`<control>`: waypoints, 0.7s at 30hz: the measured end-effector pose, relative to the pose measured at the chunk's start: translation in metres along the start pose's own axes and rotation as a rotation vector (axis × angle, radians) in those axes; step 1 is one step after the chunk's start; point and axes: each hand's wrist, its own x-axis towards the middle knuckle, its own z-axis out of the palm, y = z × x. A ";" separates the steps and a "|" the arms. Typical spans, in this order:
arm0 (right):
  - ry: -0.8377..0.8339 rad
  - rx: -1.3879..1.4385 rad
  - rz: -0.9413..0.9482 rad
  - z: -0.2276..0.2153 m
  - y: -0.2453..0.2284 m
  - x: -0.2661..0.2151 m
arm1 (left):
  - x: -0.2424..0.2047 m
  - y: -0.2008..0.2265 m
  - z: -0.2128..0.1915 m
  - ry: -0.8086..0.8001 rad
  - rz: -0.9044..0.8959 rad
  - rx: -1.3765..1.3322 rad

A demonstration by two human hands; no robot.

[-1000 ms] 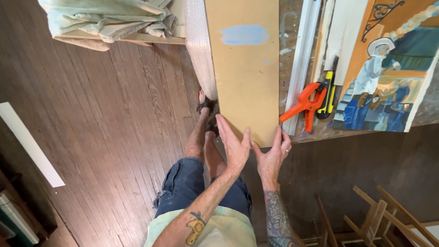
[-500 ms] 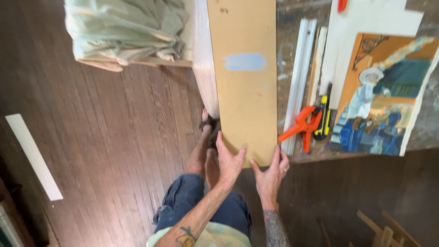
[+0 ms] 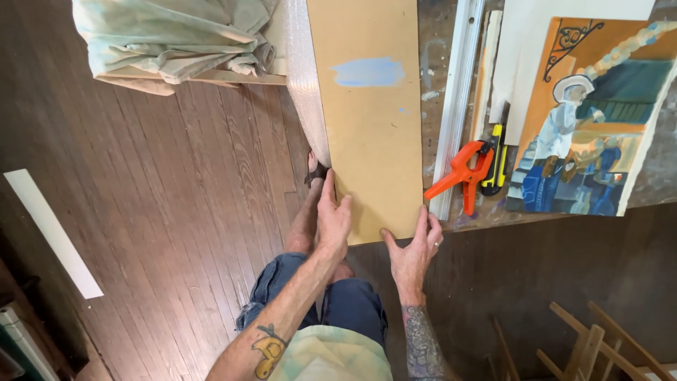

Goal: Trimming the edges of paper prints using a utility knife and a metal straight edge on a workshop bench.

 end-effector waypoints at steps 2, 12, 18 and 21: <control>-0.009 0.007 0.006 -0.002 -0.005 0.000 | 0.005 -0.006 -0.003 0.001 -0.022 -0.061; -0.029 0.003 0.000 -0.005 -0.005 0.001 | 0.026 -0.012 -0.020 -0.038 0.027 -0.004; -0.062 0.015 0.050 -0.012 -0.015 0.004 | 0.034 0.006 -0.020 -0.017 0.386 0.557; -0.082 0.019 0.092 -0.014 -0.021 0.003 | 0.044 -0.009 -0.019 0.016 0.284 0.518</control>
